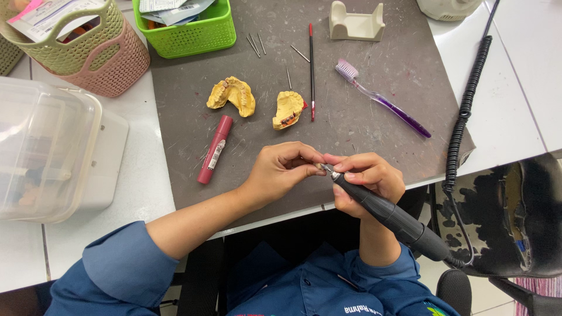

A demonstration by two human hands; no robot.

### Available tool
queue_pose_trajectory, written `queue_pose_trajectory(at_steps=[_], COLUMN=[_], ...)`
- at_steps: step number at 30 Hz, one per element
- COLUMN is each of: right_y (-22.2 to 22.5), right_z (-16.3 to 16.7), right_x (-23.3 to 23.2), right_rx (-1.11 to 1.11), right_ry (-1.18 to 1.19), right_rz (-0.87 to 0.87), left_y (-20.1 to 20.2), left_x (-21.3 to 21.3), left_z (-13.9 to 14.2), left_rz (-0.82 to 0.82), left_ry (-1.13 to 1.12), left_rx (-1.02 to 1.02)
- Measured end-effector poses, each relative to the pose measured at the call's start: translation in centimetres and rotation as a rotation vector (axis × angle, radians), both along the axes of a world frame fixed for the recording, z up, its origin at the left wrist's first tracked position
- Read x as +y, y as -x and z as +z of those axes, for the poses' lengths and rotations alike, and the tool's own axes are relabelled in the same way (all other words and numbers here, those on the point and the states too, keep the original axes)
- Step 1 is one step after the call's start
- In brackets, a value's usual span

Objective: The person uses a rotary handpiece to grind and shape a small dental prosthesis component. They then place the component into a dental mold to check fit, remove it, and resume grinding with the rotary tool.

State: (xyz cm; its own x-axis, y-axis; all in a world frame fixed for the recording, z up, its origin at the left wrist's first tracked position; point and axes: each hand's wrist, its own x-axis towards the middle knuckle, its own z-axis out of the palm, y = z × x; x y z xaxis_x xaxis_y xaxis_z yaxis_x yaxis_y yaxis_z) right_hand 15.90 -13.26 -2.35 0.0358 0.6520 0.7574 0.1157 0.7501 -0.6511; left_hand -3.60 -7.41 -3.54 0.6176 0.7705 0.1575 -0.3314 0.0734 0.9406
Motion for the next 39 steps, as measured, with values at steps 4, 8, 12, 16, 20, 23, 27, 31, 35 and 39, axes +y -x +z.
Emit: queue_pose_trajectory(at_steps=[4,8,12,16,20,23,27,31,35,39], right_y=[0.11,0.03,0.06,0.0,0.0,0.1,0.14,0.16,0.18,0.13], right_z=[-0.33,-0.33,-0.18,0.0,0.18,0.25,0.24,0.09,-0.01,-0.15], right_x=[-0.18,-0.28,-0.27,-0.03,0.01,-0.08,0.03,0.13,-0.04,-0.14], right_rx=[0.087,0.093,0.06,0.045,0.005,0.017,0.012,0.003,0.029,0.016], right_ry=[0.044,0.053,0.051,0.022,-0.007,0.006,0.002,-0.036,-0.001,-0.009], right_rz=[0.03,0.051,0.037,0.032,0.023,0.021,0.022,0.022,0.029,0.017], left_y=[0.21,0.02,-0.04,-0.18,-0.29,-0.25,-0.29,-0.27,-0.18,-0.19], left_x=[0.1,0.06,-0.14,-0.24,-0.24,-0.23,-0.21,-0.22,-0.24,-0.33], left_z=[0.28,0.4,0.31,0.11,-0.05,-0.07,0.06,0.18,0.15,0.09], left_rz=[0.03,0.013,-0.029,-0.007,-0.001,0.006,-0.004,0.005,0.012,-0.004], left_ry=[-0.085,-0.017,0.065,0.053,0.062,0.045,0.067,0.048,0.032,0.053], left_rx=[0.064,0.048,-0.003,0.03,0.022,0.041,0.004,0.019,0.036,0.037])
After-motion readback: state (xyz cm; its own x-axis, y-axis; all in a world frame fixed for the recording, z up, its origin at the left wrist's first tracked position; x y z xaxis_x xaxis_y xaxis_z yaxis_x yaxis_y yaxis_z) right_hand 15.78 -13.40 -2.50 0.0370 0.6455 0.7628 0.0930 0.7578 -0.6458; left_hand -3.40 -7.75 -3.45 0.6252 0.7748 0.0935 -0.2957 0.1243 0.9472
